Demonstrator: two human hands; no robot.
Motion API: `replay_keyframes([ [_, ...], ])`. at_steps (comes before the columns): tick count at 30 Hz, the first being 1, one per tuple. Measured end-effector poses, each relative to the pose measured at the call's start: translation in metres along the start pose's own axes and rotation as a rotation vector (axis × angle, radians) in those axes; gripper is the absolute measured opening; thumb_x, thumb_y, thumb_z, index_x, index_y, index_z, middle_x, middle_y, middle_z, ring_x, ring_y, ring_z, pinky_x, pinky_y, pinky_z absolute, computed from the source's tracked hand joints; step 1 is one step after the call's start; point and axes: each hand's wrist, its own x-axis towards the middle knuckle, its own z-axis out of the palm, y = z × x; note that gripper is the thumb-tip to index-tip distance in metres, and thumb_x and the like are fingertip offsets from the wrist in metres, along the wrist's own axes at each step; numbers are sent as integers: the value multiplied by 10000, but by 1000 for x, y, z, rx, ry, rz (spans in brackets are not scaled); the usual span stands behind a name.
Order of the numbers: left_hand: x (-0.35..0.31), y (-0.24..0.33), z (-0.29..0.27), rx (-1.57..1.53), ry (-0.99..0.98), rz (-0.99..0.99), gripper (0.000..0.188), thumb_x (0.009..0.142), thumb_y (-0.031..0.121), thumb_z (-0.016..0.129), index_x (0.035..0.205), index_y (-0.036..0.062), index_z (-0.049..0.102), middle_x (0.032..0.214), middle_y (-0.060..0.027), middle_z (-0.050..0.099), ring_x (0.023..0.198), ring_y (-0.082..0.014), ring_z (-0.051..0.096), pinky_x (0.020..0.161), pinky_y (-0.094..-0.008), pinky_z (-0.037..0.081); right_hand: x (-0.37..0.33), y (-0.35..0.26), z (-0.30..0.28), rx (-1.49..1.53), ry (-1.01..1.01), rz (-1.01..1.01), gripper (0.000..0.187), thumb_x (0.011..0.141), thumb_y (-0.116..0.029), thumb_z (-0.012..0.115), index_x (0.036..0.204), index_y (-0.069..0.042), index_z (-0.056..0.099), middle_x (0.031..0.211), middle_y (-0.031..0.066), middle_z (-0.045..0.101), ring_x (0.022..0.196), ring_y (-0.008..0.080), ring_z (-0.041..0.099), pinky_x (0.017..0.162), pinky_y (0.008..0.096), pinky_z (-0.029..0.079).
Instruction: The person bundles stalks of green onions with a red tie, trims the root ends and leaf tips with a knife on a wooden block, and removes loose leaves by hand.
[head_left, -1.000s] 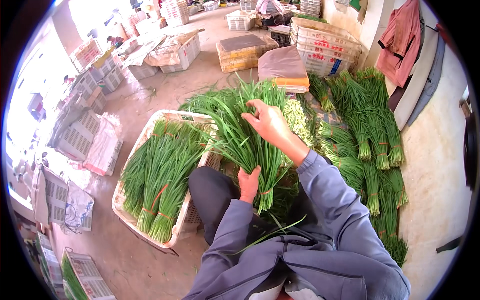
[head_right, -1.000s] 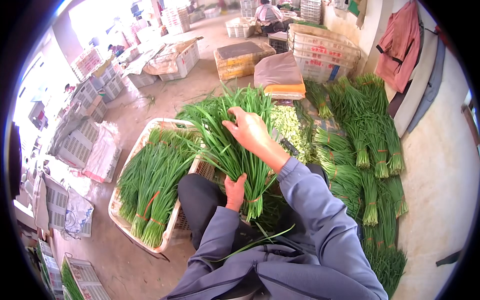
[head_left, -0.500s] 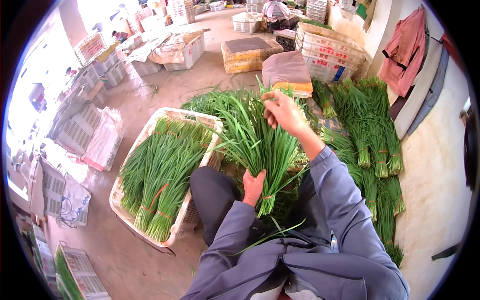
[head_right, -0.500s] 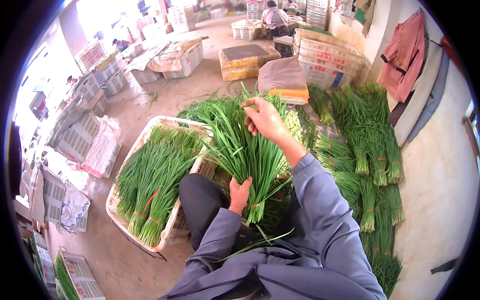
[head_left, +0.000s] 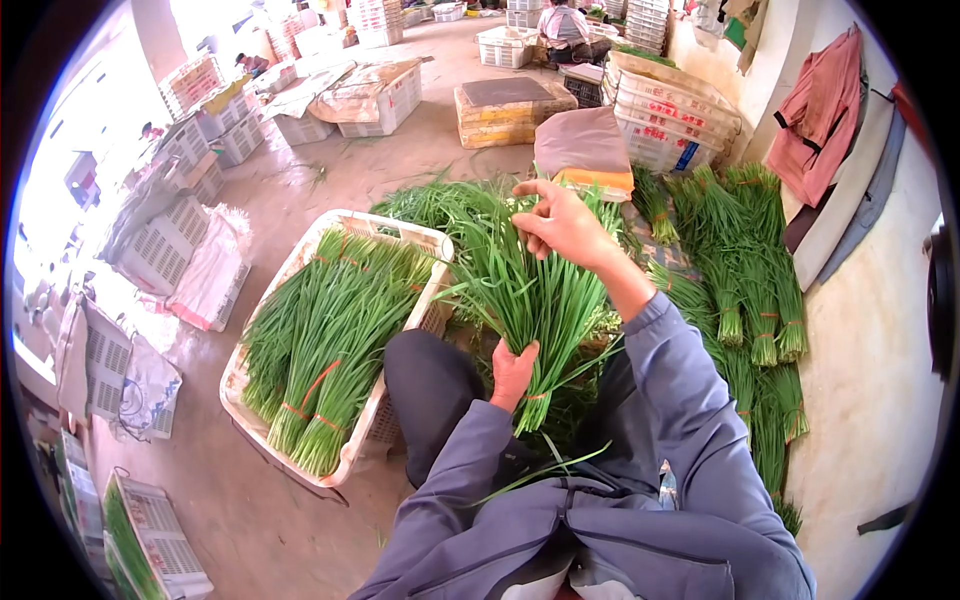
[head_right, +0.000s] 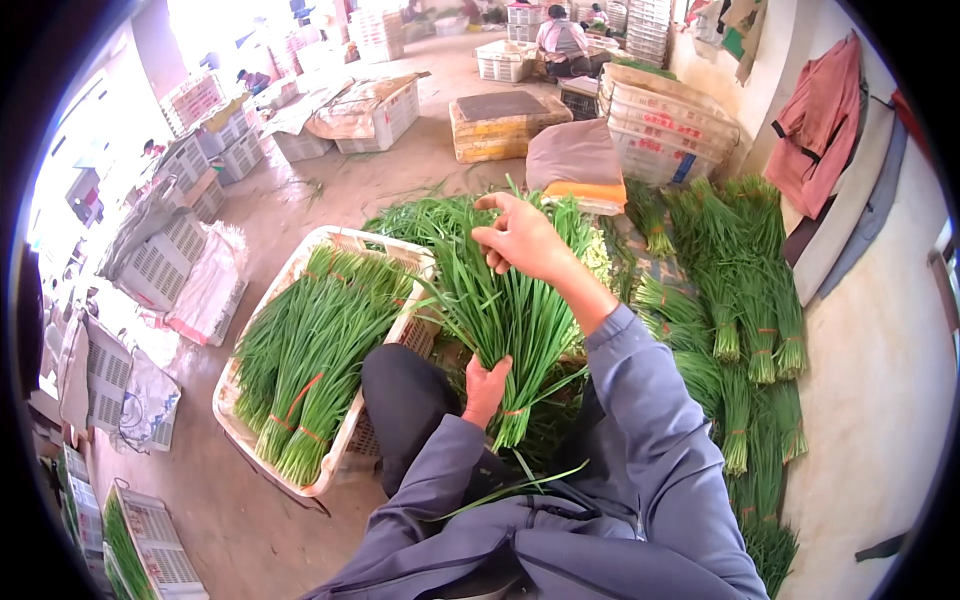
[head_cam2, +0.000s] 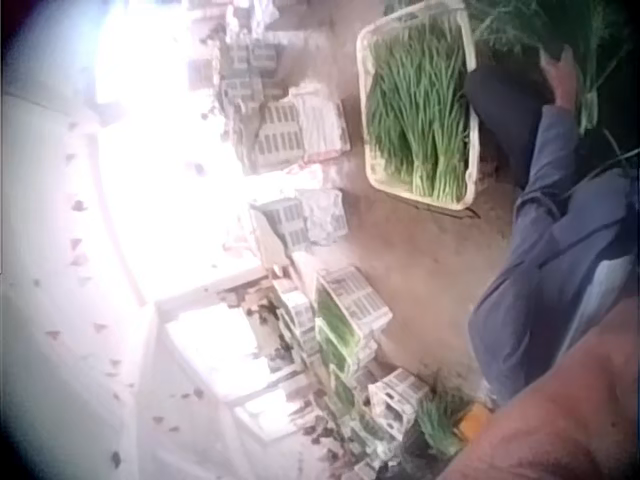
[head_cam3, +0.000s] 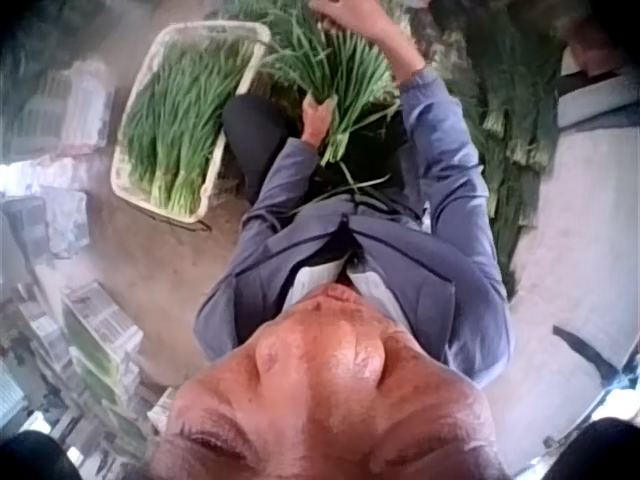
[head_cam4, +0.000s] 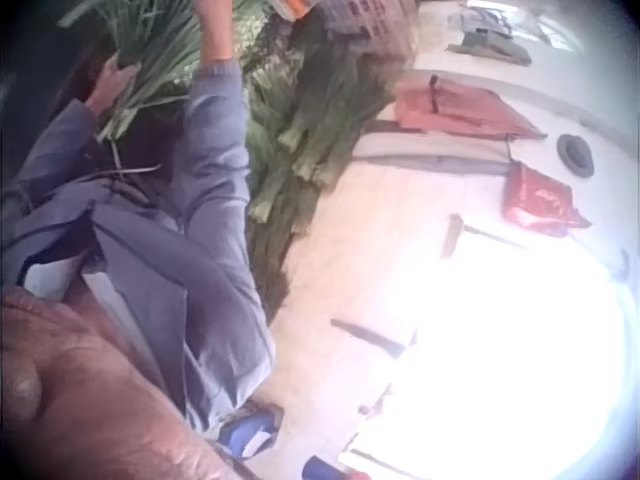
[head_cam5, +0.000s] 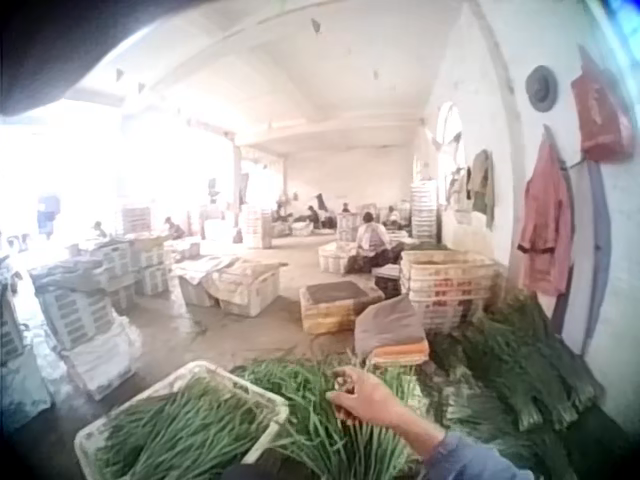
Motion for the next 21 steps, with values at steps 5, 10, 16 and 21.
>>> replay_keyframes([
  [5,-3,-3,3,74,-13,27,265,885,46,677,1145,-3,651,1008,-24,707,878,-105,630,809,-277,505,21,-6,14,-228,46,130,319,977,-273,619,1144,-3,606,582,-3,547,407,88,481,371,244,358],
  [10,-2,-3,7,114,-2,64,262,875,78,682,1123,-1,655,957,-41,707,846,-98,618,785,-283,507,44,-3,-21,1080,131,-48,333,1034,-309,511,776,-103,467,673,32,509,498,146,469,439,308,384],
  [16,3,-2,-8,-121,23,-94,268,876,54,666,1133,-16,640,1034,-53,712,915,-126,640,827,-304,517,-96,6,11,216,-910,176,478,983,-450,600,1125,5,636,926,154,709,808,256,686,694,342,533],
  [21,17,11,-6,-369,167,-269,243,889,25,598,1127,0,638,1047,-74,696,900,-195,681,807,-360,559,-151,127,-4,-719,-703,481,697,704,-587,808,1112,-29,722,917,173,739,889,311,704,806,436,530],
])
